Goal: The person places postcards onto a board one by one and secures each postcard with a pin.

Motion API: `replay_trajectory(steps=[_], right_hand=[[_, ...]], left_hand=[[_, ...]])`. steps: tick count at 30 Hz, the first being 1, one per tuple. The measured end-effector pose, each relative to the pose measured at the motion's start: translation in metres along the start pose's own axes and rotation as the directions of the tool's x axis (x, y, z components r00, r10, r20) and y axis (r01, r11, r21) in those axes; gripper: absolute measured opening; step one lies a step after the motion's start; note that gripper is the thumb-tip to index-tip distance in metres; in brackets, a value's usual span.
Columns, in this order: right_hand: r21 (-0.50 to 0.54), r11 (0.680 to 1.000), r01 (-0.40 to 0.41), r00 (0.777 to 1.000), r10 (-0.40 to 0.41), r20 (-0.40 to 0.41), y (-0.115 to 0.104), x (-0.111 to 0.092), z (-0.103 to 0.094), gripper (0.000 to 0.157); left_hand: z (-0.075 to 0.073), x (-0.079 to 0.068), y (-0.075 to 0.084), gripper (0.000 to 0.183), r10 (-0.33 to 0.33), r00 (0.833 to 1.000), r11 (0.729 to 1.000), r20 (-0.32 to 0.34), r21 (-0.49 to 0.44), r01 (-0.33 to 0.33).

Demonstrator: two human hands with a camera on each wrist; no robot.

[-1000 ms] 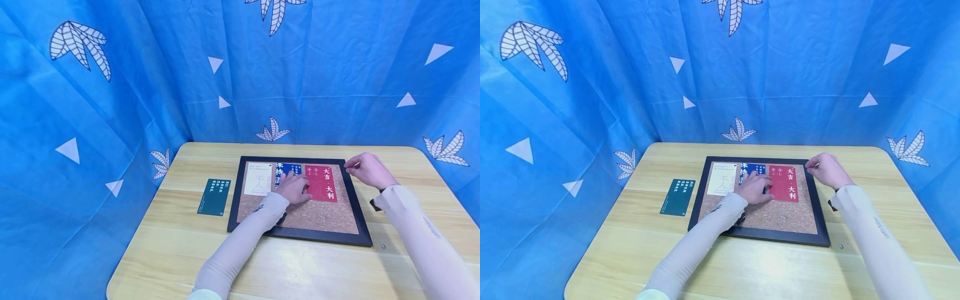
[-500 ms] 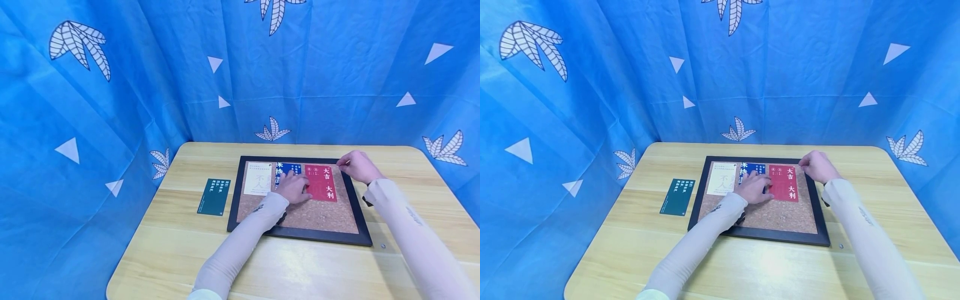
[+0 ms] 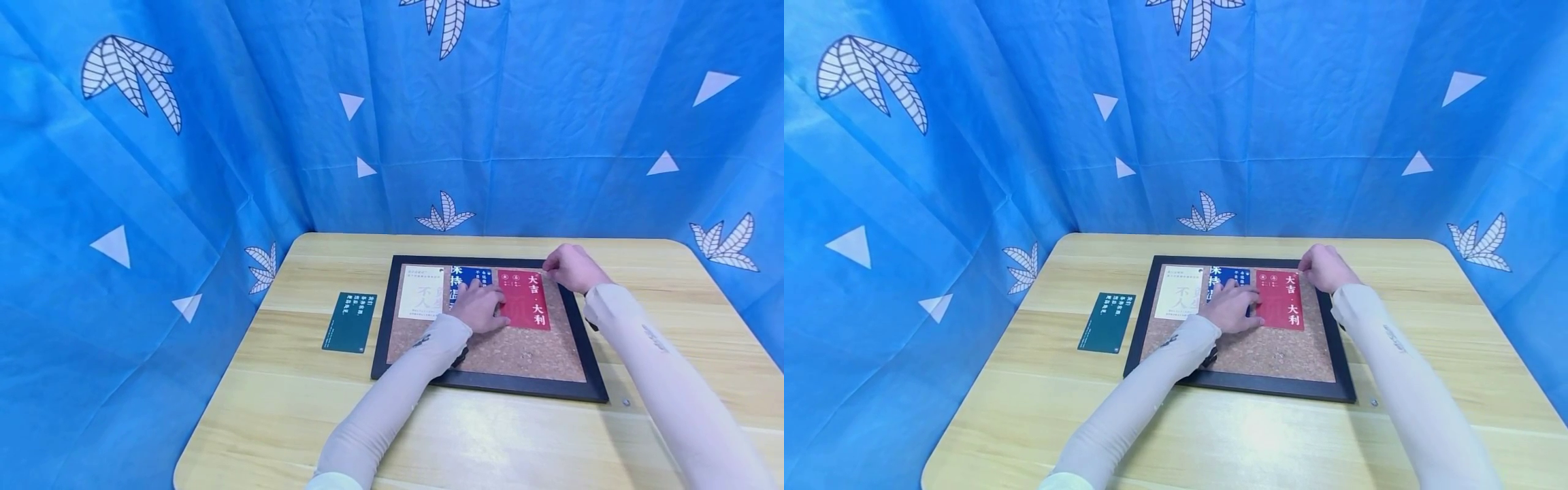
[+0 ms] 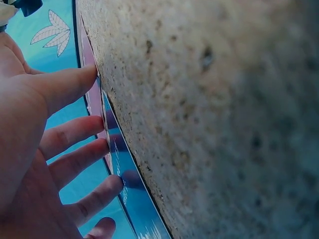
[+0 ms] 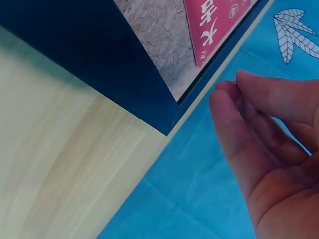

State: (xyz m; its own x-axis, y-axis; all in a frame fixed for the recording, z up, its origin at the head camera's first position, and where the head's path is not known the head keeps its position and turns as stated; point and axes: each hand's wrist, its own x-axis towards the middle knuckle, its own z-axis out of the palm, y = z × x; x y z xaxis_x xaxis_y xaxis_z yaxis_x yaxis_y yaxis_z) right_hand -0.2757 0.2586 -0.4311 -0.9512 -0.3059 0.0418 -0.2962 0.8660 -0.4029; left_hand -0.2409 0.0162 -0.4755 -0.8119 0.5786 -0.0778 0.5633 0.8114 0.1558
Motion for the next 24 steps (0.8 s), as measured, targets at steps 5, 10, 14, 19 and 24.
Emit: replay_trajectory(steps=[5, 10, 14, 19, 24], right_hand=[[0.003, 0.999, -0.040, 0.999, 0.040, 0.028, -0.001, 0.006, 0.003, 0.015], [0.005, 0.998, -0.061, 0.997, 0.060, 0.052, 0.001, 0.012, 0.007, 0.015], [-0.013, 0.998, -0.055, 0.996, 0.056, 0.067, 0.002, 0.016, 0.011, 0.015], [-0.035, 0.999, -0.039, 0.996, 0.042, 0.080, 0.002, 0.020, 0.013, 0.015], [-0.046, 0.997, -0.060, 0.993, 0.064, 0.103, -0.001, 0.021, 0.013, 0.015]], left_hand=[[-0.001, -0.002, 0.000, 0.048, 0.007, 1.000, 1.000, -0.009, -0.002, -0.007], [-0.002, -0.004, 0.000, 0.047, 0.008, 1.000, 1.000, -0.013, -0.007, -0.008], [-0.001, -0.003, -0.001, 0.047, 0.007, 1.000, 1.000, -0.007, -0.009, -0.007], [0.000, 0.000, -0.002, 0.047, 0.000, 1.000, 1.000, -0.002, -0.013, 0.000], [0.001, 0.002, -0.002, 0.048, -0.004, 1.000, 1.000, 0.003, -0.014, 0.004]])
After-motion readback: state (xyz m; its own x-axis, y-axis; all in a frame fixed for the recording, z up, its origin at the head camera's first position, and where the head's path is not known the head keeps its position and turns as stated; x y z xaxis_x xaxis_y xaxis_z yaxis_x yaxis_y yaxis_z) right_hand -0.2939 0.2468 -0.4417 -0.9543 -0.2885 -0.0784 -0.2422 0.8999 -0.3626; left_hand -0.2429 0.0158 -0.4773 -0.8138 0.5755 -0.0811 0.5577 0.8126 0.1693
